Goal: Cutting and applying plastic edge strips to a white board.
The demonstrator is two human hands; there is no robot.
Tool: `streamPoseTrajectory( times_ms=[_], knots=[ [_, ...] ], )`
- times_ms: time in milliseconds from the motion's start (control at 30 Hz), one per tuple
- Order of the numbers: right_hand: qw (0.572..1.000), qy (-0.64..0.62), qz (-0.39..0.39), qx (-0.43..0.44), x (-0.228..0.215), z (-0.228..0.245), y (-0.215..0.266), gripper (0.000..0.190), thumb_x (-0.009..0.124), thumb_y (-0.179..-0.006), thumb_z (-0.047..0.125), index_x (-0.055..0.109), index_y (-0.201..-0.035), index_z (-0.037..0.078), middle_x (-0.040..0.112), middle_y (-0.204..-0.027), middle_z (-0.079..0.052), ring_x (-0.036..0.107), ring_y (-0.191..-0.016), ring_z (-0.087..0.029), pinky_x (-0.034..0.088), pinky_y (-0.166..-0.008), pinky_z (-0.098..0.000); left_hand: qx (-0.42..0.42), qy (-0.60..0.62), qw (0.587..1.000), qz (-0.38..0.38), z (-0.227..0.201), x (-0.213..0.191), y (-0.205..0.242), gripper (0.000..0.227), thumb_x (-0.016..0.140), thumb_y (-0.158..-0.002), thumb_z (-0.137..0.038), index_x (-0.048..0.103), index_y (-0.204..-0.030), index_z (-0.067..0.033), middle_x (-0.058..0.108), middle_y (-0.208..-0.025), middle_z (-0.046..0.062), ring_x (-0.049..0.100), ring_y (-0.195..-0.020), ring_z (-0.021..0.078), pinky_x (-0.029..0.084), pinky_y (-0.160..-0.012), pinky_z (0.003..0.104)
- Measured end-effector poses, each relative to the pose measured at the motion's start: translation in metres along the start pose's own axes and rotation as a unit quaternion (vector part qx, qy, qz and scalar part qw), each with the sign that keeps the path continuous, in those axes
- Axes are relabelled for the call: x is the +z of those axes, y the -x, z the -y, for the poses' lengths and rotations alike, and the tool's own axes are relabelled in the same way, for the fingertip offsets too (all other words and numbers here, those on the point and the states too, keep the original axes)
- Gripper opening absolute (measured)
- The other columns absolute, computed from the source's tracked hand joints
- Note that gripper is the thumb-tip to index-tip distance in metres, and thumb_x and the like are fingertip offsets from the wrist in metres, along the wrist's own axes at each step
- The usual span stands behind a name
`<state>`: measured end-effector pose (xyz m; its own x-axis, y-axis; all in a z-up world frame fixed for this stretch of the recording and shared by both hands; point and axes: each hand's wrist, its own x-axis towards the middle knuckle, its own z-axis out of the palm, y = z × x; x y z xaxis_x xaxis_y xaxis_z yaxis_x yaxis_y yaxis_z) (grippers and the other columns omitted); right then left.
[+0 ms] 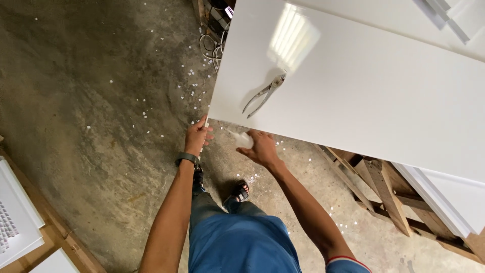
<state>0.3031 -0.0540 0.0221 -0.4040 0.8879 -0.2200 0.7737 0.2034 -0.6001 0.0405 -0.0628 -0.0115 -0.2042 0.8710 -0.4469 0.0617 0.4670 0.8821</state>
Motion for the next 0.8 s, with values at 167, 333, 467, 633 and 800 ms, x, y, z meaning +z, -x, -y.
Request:
streamPoseTrajectory(
  times_ms=[167, 333, 467, 633, 800],
  knots=[
    [0.999, 0.036, -0.006, -0.021, 0.019, 0.0, -0.013, 0.061, 0.084, -0.076, 0.051, 0.065, -0.122, 0.015, 0.076, -0.108, -0.007, 0.068, -0.105, -0.026, 0.038, -0.109, -0.0526, -0.023, 0.008, 1.0, 0.009, -0.001, 0.0, 0.004, 0.051, 0.045, -0.104, -0.008, 0.052, -0.15, -0.0305, 0.074, -0.119, 0.008, 0.07, -0.075, 0.0118, 0.056, -0.06, 0.025],
    [0.997, 0.074, 0.005, -0.016, 0.026, -0.004, -0.015, 0.062, 0.084, -0.076, 0.053, 0.066, -0.122, 0.016, 0.075, -0.106, -0.006, 0.064, -0.105, -0.025, 0.042, -0.101, -0.0487, 0.006, 0.03, 0.999, -0.015, 0.013, 0.001, -0.001, 0.049, 0.05, -0.102, -0.006, 0.058, -0.146, -0.025, 0.075, -0.122, 0.008, 0.073, -0.078, 0.0108, 0.055, -0.059, 0.024],
    [0.996, 0.088, 0.004, -0.013, 0.03, -0.005, -0.021, 0.065, 0.086, -0.075, 0.053, 0.066, -0.124, 0.015, 0.075, -0.103, -0.006, 0.064, -0.103, -0.025, 0.042, -0.1, -0.0484, 0.006, 0.024, 0.999, -0.025, 0.008, 0.003, 0.001, 0.048, 0.05, -0.102, -0.006, 0.058, -0.145, -0.0238, 0.075, -0.121, 0.008, 0.073, -0.078, 0.0117, 0.054, -0.057, 0.024],
    [0.994, 0.106, 0.006, -0.024, 0.024, 0.006, -0.032, 0.071, 0.086, -0.073, 0.056, 0.066, -0.126, 0.012, 0.073, -0.099, -0.006, 0.062, -0.095, -0.024, 0.044, -0.091, -0.0478, -0.005, 0.005, 0.999, -0.038, 0.003, 0.004, 0.003, 0.047, 0.05, -0.102, -0.006, 0.059, -0.144, -0.0243, 0.075, -0.121, 0.009, 0.073, -0.077, 0.0124, 0.054, -0.055, 0.025],
    [0.99, 0.136, 0.025, -0.014, 0.021, 0.018, -0.044, 0.063, 0.084, -0.076, 0.057, 0.067, -0.118, 0.014, 0.073, -0.089, -0.004, 0.061, -0.089, -0.022, 0.045, -0.09, -0.0449, -0.008, 0.004, 0.999, -0.041, 0.01, 0.004, -0.003, 0.048, 0.051, -0.101, -0.006, 0.061, -0.144, -0.0241, 0.076, -0.12, 0.01, 0.073, -0.078, 0.012, 0.053, -0.055, 0.024]
  ],
)
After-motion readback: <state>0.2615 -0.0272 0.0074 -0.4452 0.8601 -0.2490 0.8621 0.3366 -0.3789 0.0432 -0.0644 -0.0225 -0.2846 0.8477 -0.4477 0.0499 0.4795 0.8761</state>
